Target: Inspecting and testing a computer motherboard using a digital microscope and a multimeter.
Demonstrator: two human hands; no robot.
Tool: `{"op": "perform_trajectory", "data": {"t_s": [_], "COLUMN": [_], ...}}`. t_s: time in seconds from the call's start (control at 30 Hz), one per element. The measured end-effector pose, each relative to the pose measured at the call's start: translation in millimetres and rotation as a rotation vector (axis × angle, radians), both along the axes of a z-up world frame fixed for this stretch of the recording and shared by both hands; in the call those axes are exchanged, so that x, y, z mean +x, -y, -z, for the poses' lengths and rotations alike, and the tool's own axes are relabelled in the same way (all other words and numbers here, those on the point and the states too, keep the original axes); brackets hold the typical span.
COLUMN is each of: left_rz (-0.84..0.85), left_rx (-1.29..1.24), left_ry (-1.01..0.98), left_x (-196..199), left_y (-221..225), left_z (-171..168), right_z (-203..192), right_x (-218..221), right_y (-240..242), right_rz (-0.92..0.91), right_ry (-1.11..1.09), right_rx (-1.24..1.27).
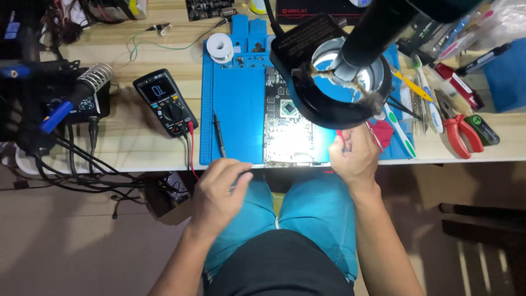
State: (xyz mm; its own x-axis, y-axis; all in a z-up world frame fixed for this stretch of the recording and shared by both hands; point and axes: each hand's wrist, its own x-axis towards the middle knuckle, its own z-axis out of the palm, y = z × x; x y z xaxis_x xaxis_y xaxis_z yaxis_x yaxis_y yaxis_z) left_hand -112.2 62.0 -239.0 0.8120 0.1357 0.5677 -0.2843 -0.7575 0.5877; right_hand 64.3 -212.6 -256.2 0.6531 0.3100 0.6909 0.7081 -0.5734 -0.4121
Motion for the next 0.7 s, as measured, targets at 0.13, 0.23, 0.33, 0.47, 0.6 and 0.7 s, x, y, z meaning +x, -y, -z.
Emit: {"op": "perform_trajectory", "data": {"t_s": [0.13, 0.23, 0.33, 0.47, 0.6, 0.7], "left_rz": [-0.052, -0.029, -0.008, 0.054, 0.081, 0.079], "left_rx": [0.002, 0.002, -0.006, -0.015, -0.048, -0.048], "left_ry": [-0.034, 0.013, 0.065, 0.081, 0.055, 0.045], "left_x": [-9, -6, 0, 11, 15, 18], "left_y": [-4, -3, -1, 4, 17, 22], "left_z": [-14, -25, -47, -60, -68, -71], "right_z": [7, 1, -16, 4, 14, 28], "right_x": [0, -1, -1, 2, -3, -5], "right_y": [-3, -6, -12, 7, 22, 24], "right_rz": [0.063, 0.028, -0.046, -0.129, -0.245, -0.289], "right_ry": [-0.062, -0.061, 0.040, -0.083, -0.079, -0.012], "right_rx": [0.125, 0.121, 0.110, 0.166, 0.174, 0.131]}}
